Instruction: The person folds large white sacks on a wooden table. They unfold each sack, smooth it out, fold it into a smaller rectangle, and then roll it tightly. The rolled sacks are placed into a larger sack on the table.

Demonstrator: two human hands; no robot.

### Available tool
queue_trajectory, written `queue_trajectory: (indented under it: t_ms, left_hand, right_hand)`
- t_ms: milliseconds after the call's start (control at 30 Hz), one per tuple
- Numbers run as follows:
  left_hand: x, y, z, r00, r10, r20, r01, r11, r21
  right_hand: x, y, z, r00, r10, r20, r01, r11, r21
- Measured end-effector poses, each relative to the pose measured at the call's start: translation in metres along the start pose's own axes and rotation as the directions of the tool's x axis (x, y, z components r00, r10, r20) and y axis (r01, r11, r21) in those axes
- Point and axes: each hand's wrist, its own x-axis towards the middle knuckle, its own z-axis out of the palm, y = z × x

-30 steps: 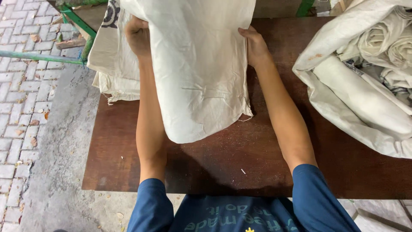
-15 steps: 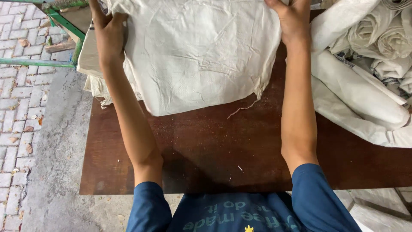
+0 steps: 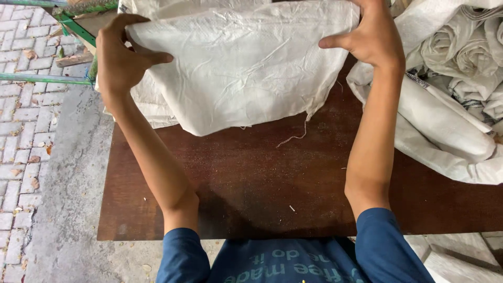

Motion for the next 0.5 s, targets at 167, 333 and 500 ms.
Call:
queue_trajectory:
  t_ms: [167,333,500]
  left_hand:
    - [0.001,0.013,-0.002,0.995,0.025,-0.093,-0.002,0.971,0.241]
    - [-0.002,0.022,-0.012,0.953,0.282,-0.108,-0.289,0.955,-0.061]
    - [-0.008,0.007,-0.021,0.999,0.035,0.003,-0.034,0.983,-0.181]
  right_hand:
    - [-0.002,-0.005,0.0,0.997,-0.015,-0.079,0.001,0.984,-0.178]
    - [-0.001,-0.012,-0.011,0.992,0.046,-0.118,-0.068,0.979,-0.191]
    - [0.007,-0.011,-0.008,0.996,0.036,-0.077,-0.026,0.992,0.127]
